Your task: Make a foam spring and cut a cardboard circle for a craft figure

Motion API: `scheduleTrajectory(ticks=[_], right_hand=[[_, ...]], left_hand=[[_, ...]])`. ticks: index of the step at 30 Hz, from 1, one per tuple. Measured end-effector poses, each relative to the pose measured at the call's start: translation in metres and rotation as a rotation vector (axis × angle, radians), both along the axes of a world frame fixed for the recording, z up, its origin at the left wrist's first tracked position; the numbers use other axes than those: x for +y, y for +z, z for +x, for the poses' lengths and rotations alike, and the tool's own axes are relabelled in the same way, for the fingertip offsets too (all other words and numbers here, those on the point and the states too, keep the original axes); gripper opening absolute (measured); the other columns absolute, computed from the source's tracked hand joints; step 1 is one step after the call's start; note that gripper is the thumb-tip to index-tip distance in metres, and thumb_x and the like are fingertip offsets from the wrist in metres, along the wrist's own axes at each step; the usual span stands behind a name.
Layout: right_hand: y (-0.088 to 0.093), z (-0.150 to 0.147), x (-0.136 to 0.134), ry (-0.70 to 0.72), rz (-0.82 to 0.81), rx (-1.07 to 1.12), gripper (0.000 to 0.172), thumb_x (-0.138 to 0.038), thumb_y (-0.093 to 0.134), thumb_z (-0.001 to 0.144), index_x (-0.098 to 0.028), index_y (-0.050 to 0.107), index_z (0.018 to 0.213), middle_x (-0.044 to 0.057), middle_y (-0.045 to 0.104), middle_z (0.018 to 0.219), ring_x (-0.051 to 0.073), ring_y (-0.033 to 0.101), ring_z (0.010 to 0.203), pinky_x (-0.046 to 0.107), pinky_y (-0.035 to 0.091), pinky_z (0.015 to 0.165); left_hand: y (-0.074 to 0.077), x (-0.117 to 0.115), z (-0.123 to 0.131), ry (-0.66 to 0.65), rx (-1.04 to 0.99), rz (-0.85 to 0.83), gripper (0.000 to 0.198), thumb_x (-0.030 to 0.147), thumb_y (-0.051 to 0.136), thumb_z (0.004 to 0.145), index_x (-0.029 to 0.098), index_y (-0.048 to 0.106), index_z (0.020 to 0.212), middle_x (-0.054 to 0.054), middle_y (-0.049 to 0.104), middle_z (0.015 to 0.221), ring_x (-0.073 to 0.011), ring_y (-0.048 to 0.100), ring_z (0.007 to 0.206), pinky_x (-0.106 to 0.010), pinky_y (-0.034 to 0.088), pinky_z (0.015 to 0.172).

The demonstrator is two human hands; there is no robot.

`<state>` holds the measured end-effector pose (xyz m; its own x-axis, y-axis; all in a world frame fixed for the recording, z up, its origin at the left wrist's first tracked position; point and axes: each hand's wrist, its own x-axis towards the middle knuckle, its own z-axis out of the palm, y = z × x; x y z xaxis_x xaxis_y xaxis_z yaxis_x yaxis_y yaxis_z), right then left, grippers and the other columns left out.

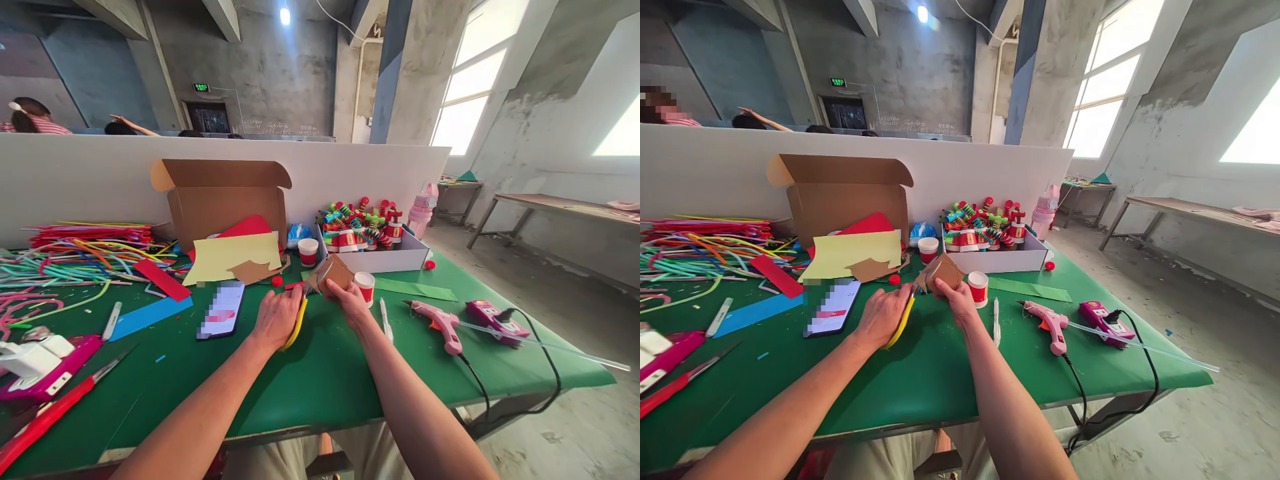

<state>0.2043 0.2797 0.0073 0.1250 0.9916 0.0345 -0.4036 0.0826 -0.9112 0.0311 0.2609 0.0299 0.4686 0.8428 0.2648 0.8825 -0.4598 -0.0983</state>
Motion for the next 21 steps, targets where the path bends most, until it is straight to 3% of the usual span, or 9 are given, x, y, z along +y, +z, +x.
scheduleTrajectory(ticks=[5, 21], right_hand=[[0.001, 0.0, -0.001, 0.009, -0.02, 0.015, 0.049, -0.04, 0.089, 0.045, -0.018, 0.068, 0.083, 0.003, 0.071, 0.08, 0.016, 0.062, 0.069, 0.026, 0.051, 0.057], [-0.003, 0.013, 0.005, 0.009, -0.019, -0.074, 0.046, -0.037, 0.086, 0.05, -0.02, 0.069, 0.09, 0.005, 0.073, 0.088, 0.021, 0.067, 0.081, 0.029, 0.053, 0.064]], left_hand=[[-0.003, 0.001, 0.001, 0.001, -0.004, -0.041, 0.028, 0.013, 0.039, 0.09, 0.013, 0.051, 0.115, -0.01, 0.073, 0.085, -0.0267, 0.07, 0.081, -0.036, 0.044, 0.073], [0.003, -0.004, 0.001, -0.009, 0.039, -0.095, 0.025, 0.012, 0.035, 0.091, 0.014, 0.051, 0.11, -0.01, 0.071, 0.079, -0.0259, 0.069, 0.076, -0.035, 0.045, 0.072]])
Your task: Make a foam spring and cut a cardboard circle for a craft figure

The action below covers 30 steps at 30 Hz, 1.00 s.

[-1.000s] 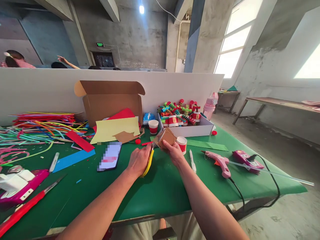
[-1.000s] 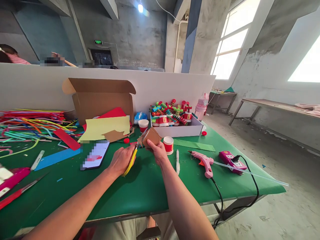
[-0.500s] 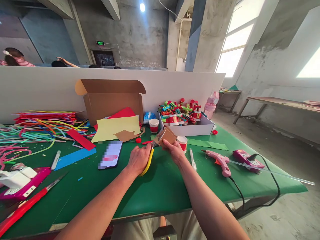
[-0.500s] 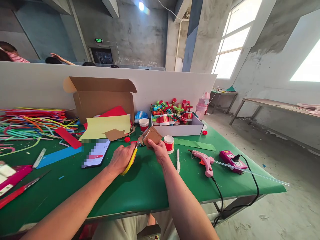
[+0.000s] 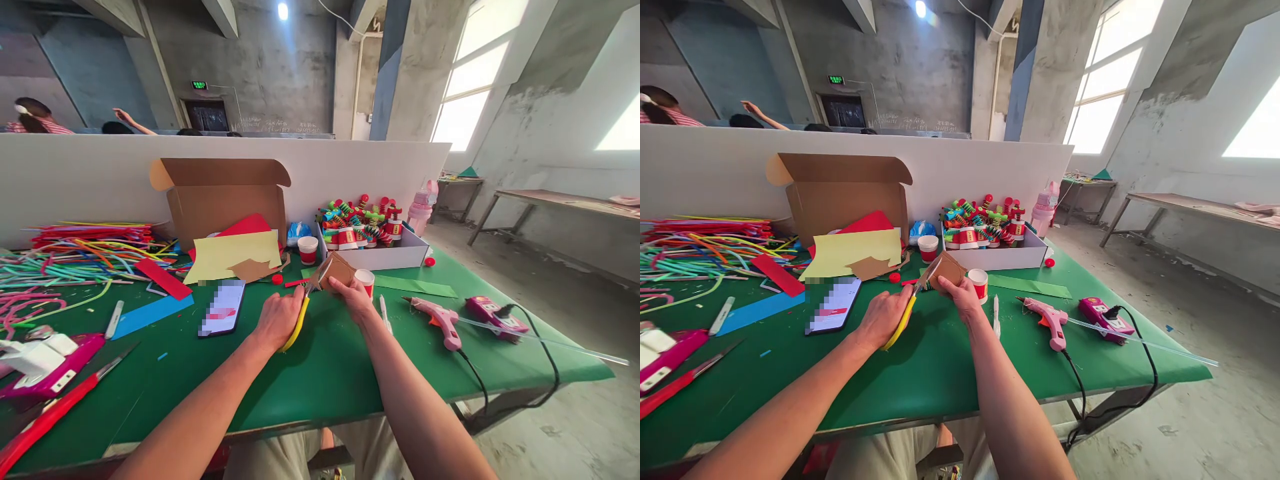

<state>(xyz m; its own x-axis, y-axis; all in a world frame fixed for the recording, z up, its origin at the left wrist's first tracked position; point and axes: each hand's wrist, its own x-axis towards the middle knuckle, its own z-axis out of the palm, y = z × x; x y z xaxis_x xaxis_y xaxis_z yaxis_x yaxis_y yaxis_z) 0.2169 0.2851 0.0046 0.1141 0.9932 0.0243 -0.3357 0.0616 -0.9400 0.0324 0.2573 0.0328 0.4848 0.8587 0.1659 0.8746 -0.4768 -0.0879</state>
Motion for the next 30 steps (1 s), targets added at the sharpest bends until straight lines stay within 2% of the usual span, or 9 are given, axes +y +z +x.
scheduleTrajectory(ticks=[5, 8, 15, 30], right_hand=[[-0.0011, 0.0027, 0.0003, 0.03, 0.012, 0.011, 0.048, -0.037, 0.087, 0.049, -0.02, 0.07, 0.091, 0.004, 0.074, 0.088, 0.02, 0.067, 0.08, 0.028, 0.052, 0.063], [-0.0008, 0.0011, -0.0003, 0.042, 0.023, 0.01, 0.05, -0.038, 0.087, 0.047, -0.02, 0.07, 0.09, 0.004, 0.074, 0.088, 0.02, 0.067, 0.08, 0.028, 0.052, 0.064], [-0.0001, -0.0008, -0.0018, 0.057, 0.013, -0.003, 0.048, -0.039, 0.088, 0.046, -0.019, 0.07, 0.086, 0.003, 0.074, 0.084, 0.019, 0.066, 0.074, 0.027, 0.051, 0.061], [0.0046, 0.0032, -0.0044, 0.075, -0.009, -0.035, 0.044, -0.037, 0.087, 0.048, -0.019, 0.071, 0.085, 0.003, 0.074, 0.082, 0.02, 0.067, 0.078, 0.028, 0.053, 0.065]], left_hand=[[0.0016, 0.0037, -0.0063, -0.021, -0.039, 0.121, 0.026, 0.017, 0.03, 0.095, 0.015, 0.051, 0.11, -0.013, 0.069, 0.092, -0.0281, 0.067, 0.087, -0.037, 0.044, 0.073], [-0.0002, 0.0055, -0.0076, -0.015, -0.048, 0.133, 0.025, 0.019, 0.031, 0.095, 0.015, 0.05, 0.111, -0.014, 0.068, 0.095, -0.0286, 0.066, 0.091, -0.037, 0.043, 0.073], [-0.0058, 0.0063, -0.0052, -0.023, -0.051, 0.035, 0.027, 0.013, 0.036, 0.09, 0.015, 0.049, 0.115, -0.011, 0.071, 0.092, -0.025, 0.068, 0.081, -0.035, 0.044, 0.073], [0.0007, 0.0036, -0.0038, -0.016, -0.013, -0.069, 0.027, 0.015, 0.037, 0.091, 0.014, 0.048, 0.116, -0.012, 0.072, 0.085, -0.0287, 0.07, 0.08, -0.035, 0.049, 0.07]])
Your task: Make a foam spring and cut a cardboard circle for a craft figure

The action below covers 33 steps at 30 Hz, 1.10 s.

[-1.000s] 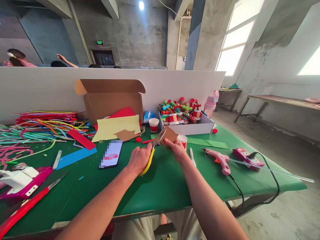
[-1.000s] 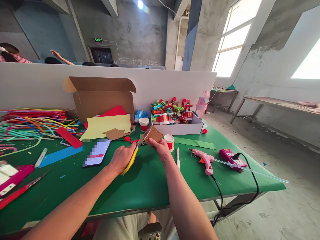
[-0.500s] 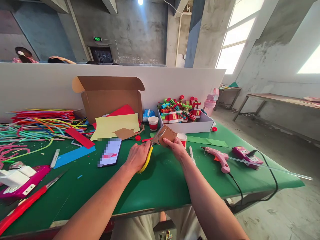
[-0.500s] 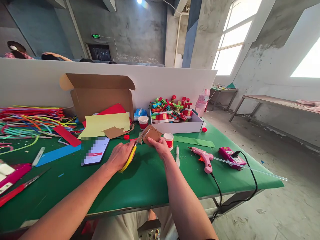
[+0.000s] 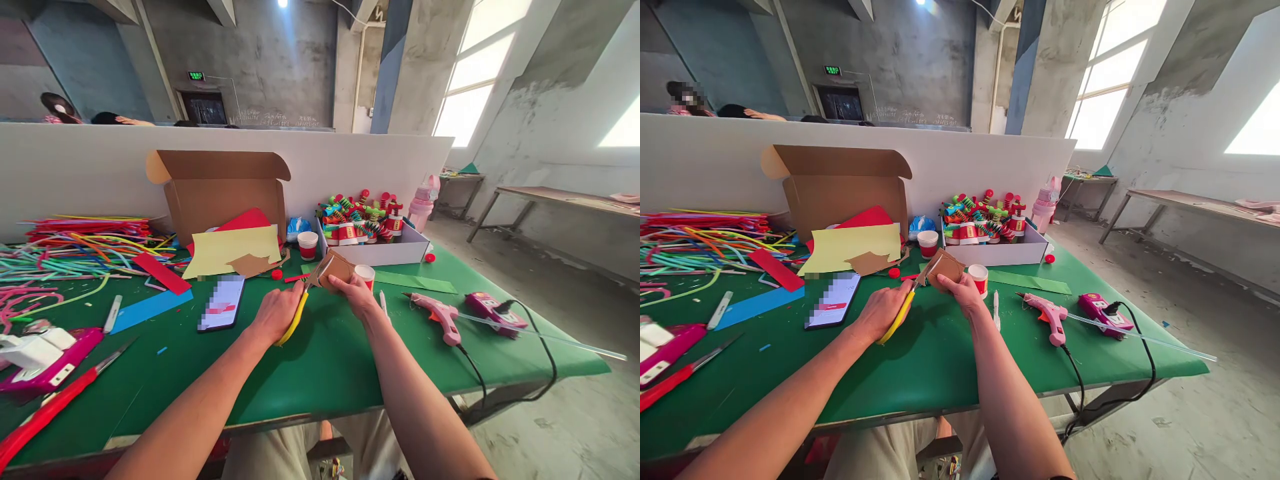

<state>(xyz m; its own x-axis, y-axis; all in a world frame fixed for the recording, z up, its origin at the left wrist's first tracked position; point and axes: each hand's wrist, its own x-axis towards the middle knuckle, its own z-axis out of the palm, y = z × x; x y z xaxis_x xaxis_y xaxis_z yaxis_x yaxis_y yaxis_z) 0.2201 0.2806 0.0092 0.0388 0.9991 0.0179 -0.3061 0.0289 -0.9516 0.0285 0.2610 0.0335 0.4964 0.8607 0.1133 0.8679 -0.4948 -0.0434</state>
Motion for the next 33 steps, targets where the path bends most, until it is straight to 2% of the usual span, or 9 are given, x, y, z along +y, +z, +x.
scheduleTrajectory(ticks=[13, 20, 27, 33], right_hand=[[0.002, 0.003, -0.001, 0.0, -0.01, 0.006, 0.044, -0.035, 0.087, 0.048, -0.02, 0.07, 0.086, 0.002, 0.073, 0.08, 0.02, 0.066, 0.076, 0.027, 0.052, 0.061], [-0.002, 0.005, 0.002, -0.006, -0.024, 0.017, 0.044, -0.038, 0.087, 0.049, -0.02, 0.07, 0.085, 0.003, 0.074, 0.083, 0.019, 0.067, 0.076, 0.026, 0.051, 0.059], [-0.004, 0.009, 0.004, -0.005, 0.001, 0.017, 0.042, -0.039, 0.087, 0.049, -0.021, 0.07, 0.082, 0.001, 0.073, 0.078, 0.016, 0.065, 0.071, 0.023, 0.049, 0.057], [-0.009, 0.015, 0.008, 0.005, 0.021, -0.001, 0.038, -0.032, 0.087, 0.052, -0.024, 0.072, 0.086, 0.002, 0.074, 0.085, 0.02, 0.069, 0.082, 0.028, 0.056, 0.07]], left_hand=[[0.0, 0.0, 0.0, 0.0, -0.041, -0.061, 0.023, 0.018, 0.039, 0.092, 0.016, 0.046, 0.114, -0.01, 0.072, 0.086, -0.0268, 0.071, 0.08, -0.032, 0.05, 0.067], [-0.003, 0.003, -0.001, 0.008, -0.043, -0.039, 0.024, 0.02, 0.038, 0.092, 0.017, 0.046, 0.114, -0.01, 0.073, 0.084, -0.0248, 0.072, 0.077, -0.031, 0.051, 0.067], [-0.003, 0.003, -0.002, 0.005, -0.02, -0.053, 0.024, 0.02, 0.037, 0.093, 0.016, 0.046, 0.115, -0.01, 0.073, 0.083, -0.0274, 0.072, 0.077, -0.033, 0.05, 0.066], [0.005, 0.003, -0.006, 0.008, 0.062, -0.017, 0.026, 0.018, 0.032, 0.094, 0.015, 0.047, 0.115, -0.013, 0.072, 0.084, -0.0288, 0.072, 0.079, -0.034, 0.05, 0.068]])
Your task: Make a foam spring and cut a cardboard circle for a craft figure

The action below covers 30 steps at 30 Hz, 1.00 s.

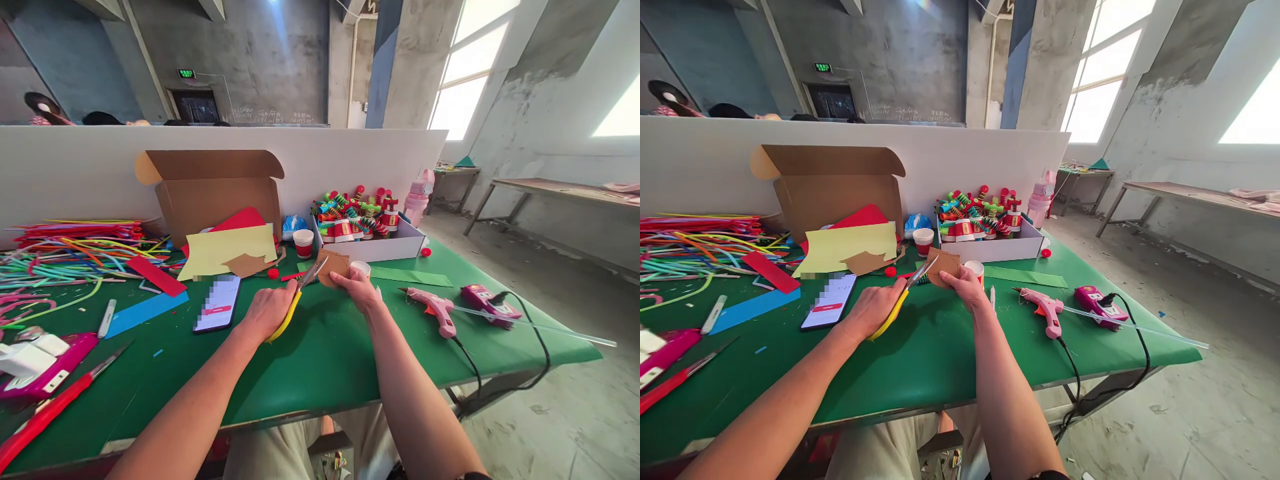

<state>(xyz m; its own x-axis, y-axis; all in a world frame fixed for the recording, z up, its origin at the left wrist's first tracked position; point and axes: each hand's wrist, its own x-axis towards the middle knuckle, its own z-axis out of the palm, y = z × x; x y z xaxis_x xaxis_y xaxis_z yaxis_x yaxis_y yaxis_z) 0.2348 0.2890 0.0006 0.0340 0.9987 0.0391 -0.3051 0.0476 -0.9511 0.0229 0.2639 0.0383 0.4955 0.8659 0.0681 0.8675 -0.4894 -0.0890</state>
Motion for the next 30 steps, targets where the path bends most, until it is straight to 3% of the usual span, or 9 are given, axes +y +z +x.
scheduleTrajectory(ticks=[9, 20, 30], right_hand=[[-0.004, 0.002, 0.001, 0.011, 0.01, -0.001, 0.041, -0.036, 0.087, 0.052, -0.024, 0.073, 0.089, 0.002, 0.075, 0.087, 0.021, 0.069, 0.084, 0.029, 0.056, 0.07], [-0.008, 0.006, 0.002, 0.044, 0.01, 0.013, 0.044, -0.036, 0.088, 0.052, -0.024, 0.074, 0.092, 0.002, 0.076, 0.088, 0.02, 0.07, 0.083, 0.028, 0.057, 0.074], [-0.016, 0.009, 0.008, 0.063, -0.019, 0.006, 0.046, -0.034, 0.087, 0.053, -0.021, 0.073, 0.095, 0.004, 0.075, 0.092, 0.021, 0.07, 0.088, 0.029, 0.057, 0.077]], left_hand=[[-0.004, 0.003, -0.003, -0.051, -0.048, -0.027, 0.025, 0.018, 0.037, 0.092, 0.017, 0.046, 0.115, -0.011, 0.073, 0.082, -0.0281, 0.071, 0.075, -0.033, 0.049, 0.065], [0.003, 0.002, -0.006, -0.064, -0.008, -0.07, 0.029, 0.016, 0.042, 0.088, 0.016, 0.047, 0.116, -0.012, 0.072, 0.083, -0.03, 0.071, 0.078, -0.034, 0.05, 0.066], [-0.006, 0.011, -0.013, -0.112, -0.075, -0.102, 0.023, 0.021, 0.042, 0.089, 0.018, 0.049, 0.111, -0.01, 0.071, 0.08, -0.0288, 0.07, 0.075, -0.03, 0.046, 0.061]])
